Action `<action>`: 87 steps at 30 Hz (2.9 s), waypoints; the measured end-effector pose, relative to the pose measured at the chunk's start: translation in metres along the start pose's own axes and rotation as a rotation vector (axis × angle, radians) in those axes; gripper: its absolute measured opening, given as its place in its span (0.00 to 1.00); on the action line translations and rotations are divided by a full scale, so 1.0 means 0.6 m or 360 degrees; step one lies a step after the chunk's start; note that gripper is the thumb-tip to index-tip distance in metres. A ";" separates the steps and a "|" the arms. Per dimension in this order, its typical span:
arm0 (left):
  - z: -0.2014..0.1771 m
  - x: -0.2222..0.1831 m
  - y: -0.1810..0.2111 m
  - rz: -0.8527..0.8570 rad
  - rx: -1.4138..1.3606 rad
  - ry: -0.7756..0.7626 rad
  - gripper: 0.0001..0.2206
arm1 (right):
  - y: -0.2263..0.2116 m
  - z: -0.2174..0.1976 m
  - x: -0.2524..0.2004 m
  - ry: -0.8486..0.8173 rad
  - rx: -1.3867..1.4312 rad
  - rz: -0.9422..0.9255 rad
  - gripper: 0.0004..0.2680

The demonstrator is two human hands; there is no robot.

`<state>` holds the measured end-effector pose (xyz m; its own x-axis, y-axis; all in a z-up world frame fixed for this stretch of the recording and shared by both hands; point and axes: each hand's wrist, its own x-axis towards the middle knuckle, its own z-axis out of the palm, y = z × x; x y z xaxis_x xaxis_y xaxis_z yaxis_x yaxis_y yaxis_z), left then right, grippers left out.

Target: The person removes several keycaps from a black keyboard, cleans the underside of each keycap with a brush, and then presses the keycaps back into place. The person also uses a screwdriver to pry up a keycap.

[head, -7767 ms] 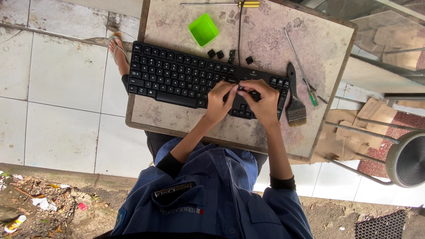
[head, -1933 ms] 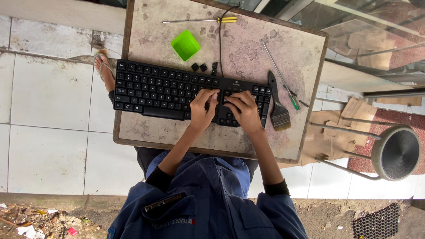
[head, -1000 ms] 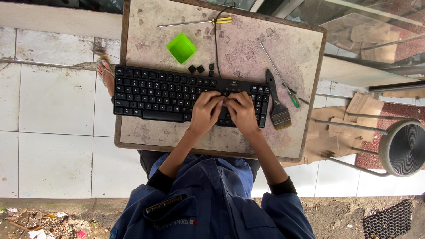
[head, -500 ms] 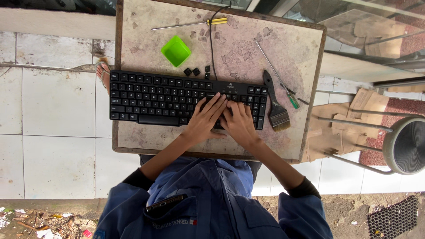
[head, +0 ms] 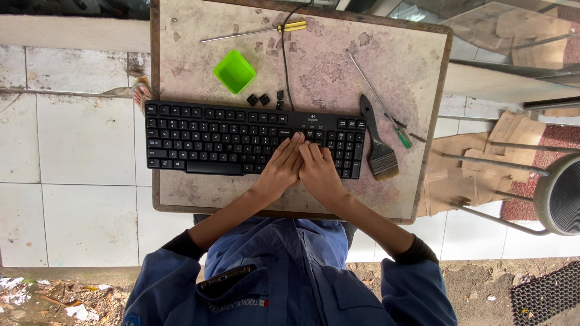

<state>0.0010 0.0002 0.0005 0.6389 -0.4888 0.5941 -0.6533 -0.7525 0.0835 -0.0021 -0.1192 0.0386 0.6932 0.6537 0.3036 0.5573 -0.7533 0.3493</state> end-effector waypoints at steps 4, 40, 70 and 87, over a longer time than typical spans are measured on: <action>0.004 -0.002 0.000 0.0044 0.0033 0.0009 0.11 | 0.006 0.003 0.000 0.0003 -0.0007 -0.0034 0.04; 0.035 -0.038 -0.035 -0.0172 -0.0708 -0.0072 0.32 | 0.017 0.085 -0.007 -0.0254 0.0630 0.0033 0.09; 0.036 -0.051 -0.034 0.0202 -0.0323 0.0164 0.25 | 0.035 -0.013 -0.109 0.0180 0.1053 0.1026 0.08; 0.037 -0.051 -0.035 0.0224 -0.0348 0.0321 0.20 | 0.048 0.090 0.097 0.0439 0.1287 0.0858 0.04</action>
<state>0.0041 0.0212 -0.0372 0.4571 -0.4676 0.7565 -0.8153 -0.5603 0.1463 0.0787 -0.1068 0.0186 0.8712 0.1287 0.4738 0.4146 -0.7098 -0.5695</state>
